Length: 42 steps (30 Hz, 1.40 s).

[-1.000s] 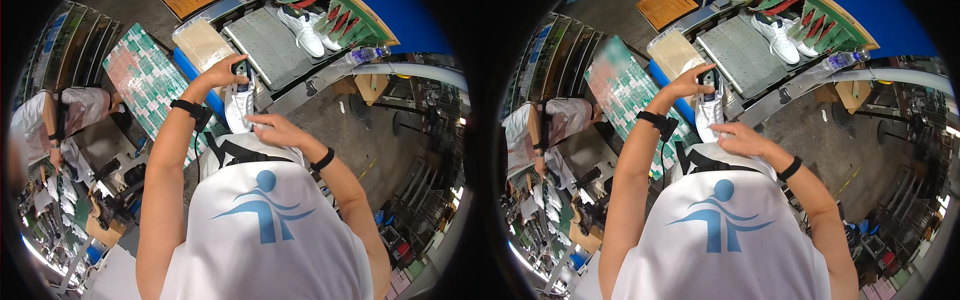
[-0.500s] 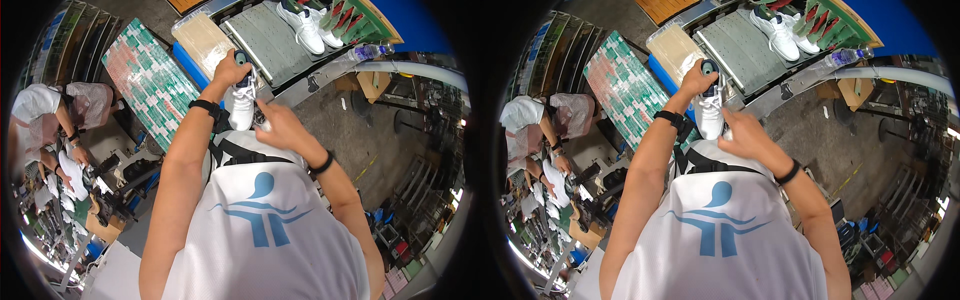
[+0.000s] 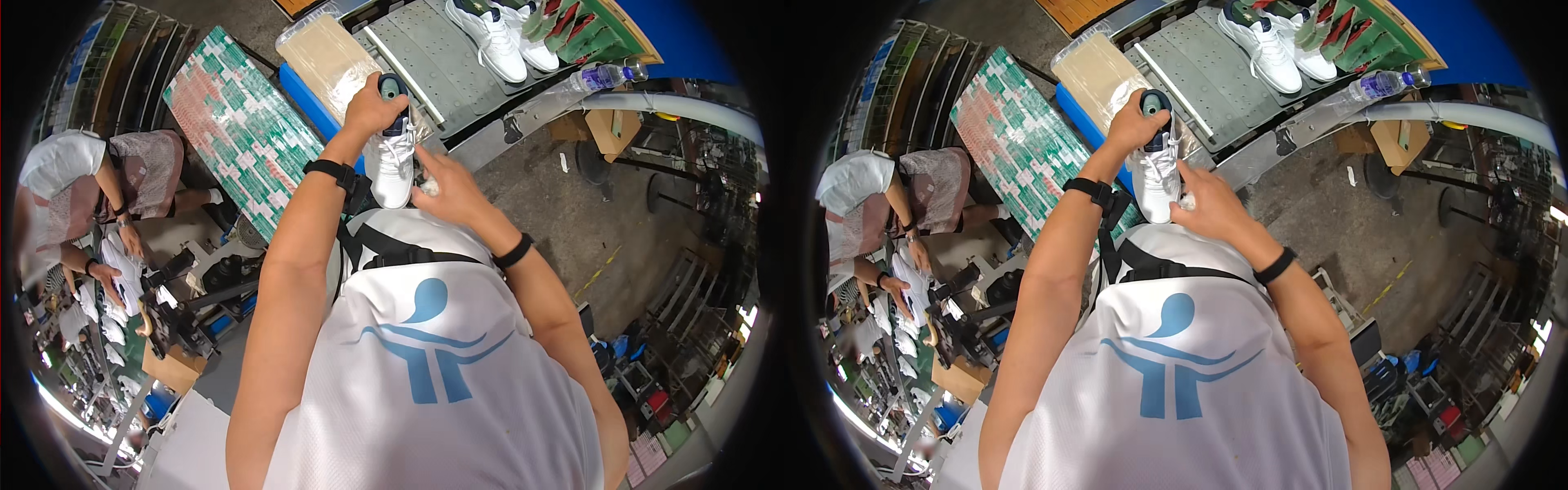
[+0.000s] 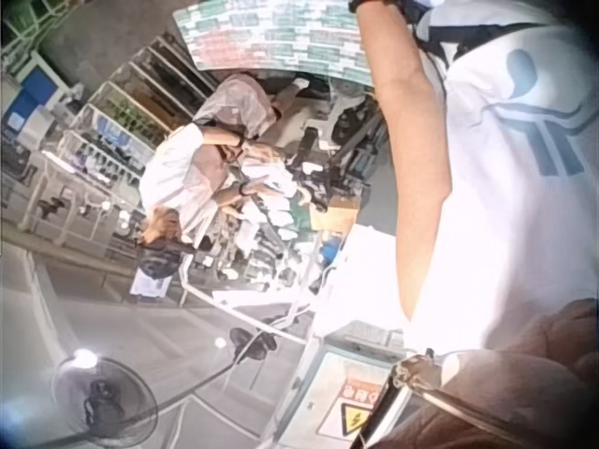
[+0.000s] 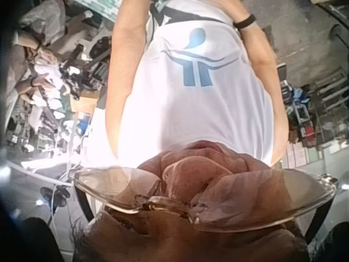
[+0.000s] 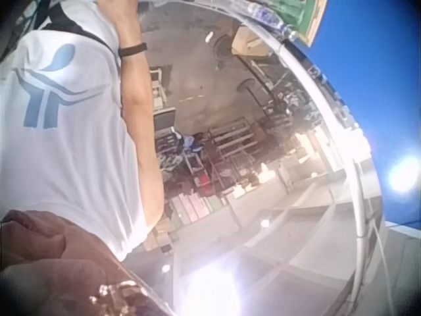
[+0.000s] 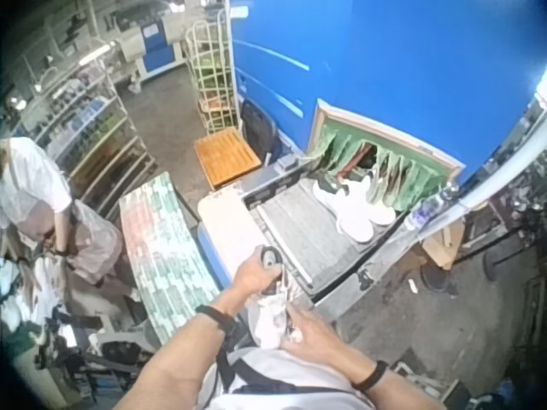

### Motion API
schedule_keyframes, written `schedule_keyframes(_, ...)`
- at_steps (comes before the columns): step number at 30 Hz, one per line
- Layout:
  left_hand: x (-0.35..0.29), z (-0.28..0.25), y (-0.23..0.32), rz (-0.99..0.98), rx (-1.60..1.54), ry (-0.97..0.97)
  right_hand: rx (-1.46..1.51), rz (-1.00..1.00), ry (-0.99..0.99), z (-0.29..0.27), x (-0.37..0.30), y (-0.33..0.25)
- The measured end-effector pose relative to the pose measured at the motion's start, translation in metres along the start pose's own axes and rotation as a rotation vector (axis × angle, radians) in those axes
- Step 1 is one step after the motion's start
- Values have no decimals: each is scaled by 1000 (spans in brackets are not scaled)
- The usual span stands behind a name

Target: Applying adhesive and assembling shoe components in a factory setting.

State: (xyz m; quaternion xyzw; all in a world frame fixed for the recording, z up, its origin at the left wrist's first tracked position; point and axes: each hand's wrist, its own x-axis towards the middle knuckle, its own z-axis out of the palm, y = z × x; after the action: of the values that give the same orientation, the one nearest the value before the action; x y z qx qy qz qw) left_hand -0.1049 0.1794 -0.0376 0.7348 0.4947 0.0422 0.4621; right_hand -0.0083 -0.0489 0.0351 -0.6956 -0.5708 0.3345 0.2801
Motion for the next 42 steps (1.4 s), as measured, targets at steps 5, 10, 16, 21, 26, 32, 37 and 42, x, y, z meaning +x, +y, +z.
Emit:
schedule_keyframes(5, -5, -3, 0, 11, 13, 17, -210, -14, -112, -15, -19, -35)
schedule_keyframes(10, 1, 0, -5, -16, 41, -14, -314, -254, 19, 13, 14, -29)
schedule_keyframes(16, 0, 4, -2, -66, 20, -9, -255, -163, -58, 35, 35, -26)
schedule_keyframes(21, 5, 1, -4, -41, 52, -5, 481, 193, -159, 32, 46, -16)
schedule_keyframes(26, 8, -8, -27, 59, -96, -25, 789, 324, -236, -21, -3, 11)
schedule_keyframes(32, 2, -46, -70, -38, -714, -182, 795, 443, 55, 18, -16, 33)
schedule_keyframes(37, -56, -53, -59, -242, -510, -2, 648, 505, -208, 34, -13, 32)
schedule_keyframes(42, -85, -6, -2, -39, -136, 294, 498, 448, -308, 26, 13, 40)
